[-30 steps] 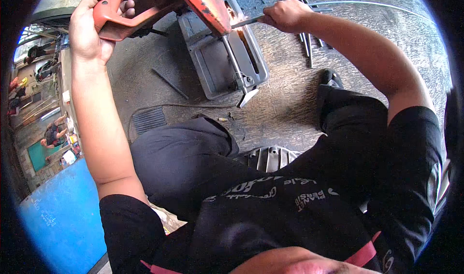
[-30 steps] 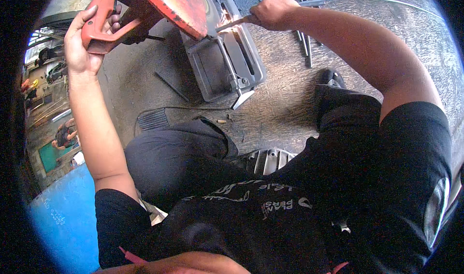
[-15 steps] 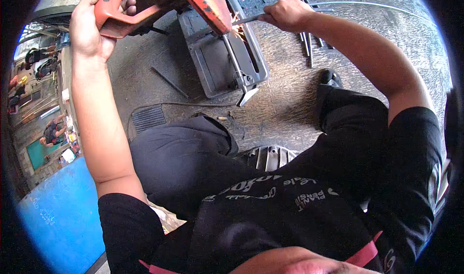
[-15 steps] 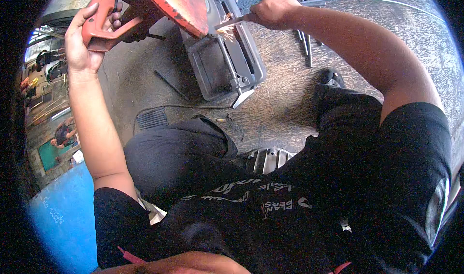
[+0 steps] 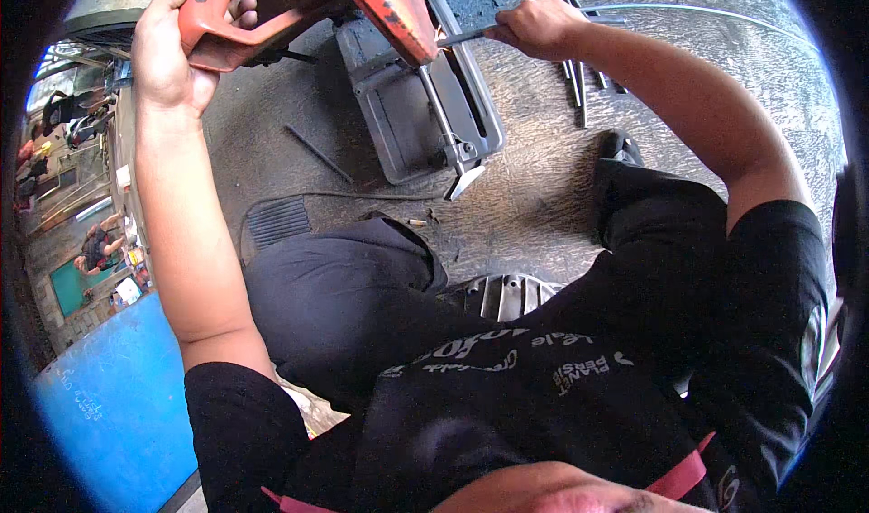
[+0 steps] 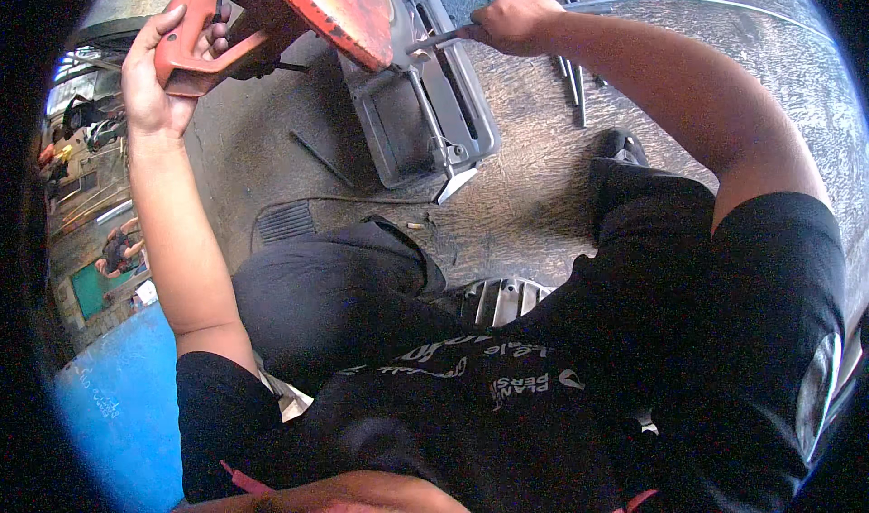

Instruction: The person cuts metal rods using a chop saw and compares the lengths of the rods by holding them side by side in both hands.

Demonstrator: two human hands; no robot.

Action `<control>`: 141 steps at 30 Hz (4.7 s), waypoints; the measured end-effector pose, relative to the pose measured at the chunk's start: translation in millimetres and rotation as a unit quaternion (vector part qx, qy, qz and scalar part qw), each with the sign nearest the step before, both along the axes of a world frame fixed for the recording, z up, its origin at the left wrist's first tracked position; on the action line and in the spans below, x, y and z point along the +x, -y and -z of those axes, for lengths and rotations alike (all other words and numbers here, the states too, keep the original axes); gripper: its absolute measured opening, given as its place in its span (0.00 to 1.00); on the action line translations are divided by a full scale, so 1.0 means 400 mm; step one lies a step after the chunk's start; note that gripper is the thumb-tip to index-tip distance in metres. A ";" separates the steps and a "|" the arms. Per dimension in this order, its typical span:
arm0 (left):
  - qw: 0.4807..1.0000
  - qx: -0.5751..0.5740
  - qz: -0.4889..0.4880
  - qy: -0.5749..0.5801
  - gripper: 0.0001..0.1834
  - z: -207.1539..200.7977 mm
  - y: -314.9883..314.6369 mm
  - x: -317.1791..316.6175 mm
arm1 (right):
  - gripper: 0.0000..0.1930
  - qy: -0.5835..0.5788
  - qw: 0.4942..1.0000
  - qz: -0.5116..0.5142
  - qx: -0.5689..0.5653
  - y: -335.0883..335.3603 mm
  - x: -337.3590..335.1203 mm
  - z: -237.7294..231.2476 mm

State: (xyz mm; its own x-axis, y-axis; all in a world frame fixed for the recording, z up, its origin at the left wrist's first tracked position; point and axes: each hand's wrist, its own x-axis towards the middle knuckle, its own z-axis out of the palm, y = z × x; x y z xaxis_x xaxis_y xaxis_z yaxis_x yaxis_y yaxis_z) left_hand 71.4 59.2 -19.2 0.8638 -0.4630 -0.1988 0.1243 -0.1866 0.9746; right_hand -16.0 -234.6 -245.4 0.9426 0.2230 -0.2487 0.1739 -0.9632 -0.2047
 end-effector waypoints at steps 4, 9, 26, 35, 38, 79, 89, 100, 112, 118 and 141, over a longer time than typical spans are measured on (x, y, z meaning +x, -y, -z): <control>1.000 -0.005 0.000 -0.003 0.26 -0.003 -0.004 0.002 | 0.26 0.004 1.000 -0.005 0.013 -0.002 0.000 0.004; 1.000 -0.009 0.008 -0.016 0.25 0.000 -0.010 0.006 | 0.26 0.022 1.000 0.005 0.018 0.003 0.005 0.020; 1.000 0.004 0.019 0.004 0.27 -0.003 -0.003 0.001 | 0.27 0.001 1.000 -0.003 0.016 -0.001 0.004 0.012; 1.000 -0.001 0.008 0.003 0.27 -0.001 -0.005 0.003 | 0.28 -0.001 1.000 0.006 0.014 -0.004 0.003 0.020; 1.000 -0.008 0.013 -0.003 0.27 0.001 -0.006 0.004 | 0.28 -0.006 1.000 0.008 0.007 -0.004 0.006 0.019; 1.000 0.005 -0.016 0.003 0.27 -0.006 -0.001 -0.003 | 0.28 0.002 1.000 0.005 -0.002 -0.003 0.023 0.023; 0.996 0.005 -0.086 0.023 0.22 0.004 0.022 -0.033 | 0.28 -0.013 1.000 -0.021 0.007 0.006 0.011 -0.013; 0.996 0.000 -0.087 0.015 0.21 0.004 0.026 -0.029 | 0.28 0.000 1.000 -0.020 0.021 0.015 0.017 -0.020; 0.999 0.011 -0.051 0.007 0.22 0.005 0.014 -0.021 | 0.27 -0.013 1.000 0.001 0.003 -0.001 0.019 -0.029; 0.998 0.016 -0.056 0.000 0.22 0.003 0.021 -0.024 | 0.28 -0.013 1.000 -0.009 -0.014 0.003 0.022 -0.013; 0.890 0.017 -0.269 0.367 0.30 0.048 0.005 -0.088 | 0.21 0.056 0.871 0.015 0.487 -0.149 -0.192 -0.500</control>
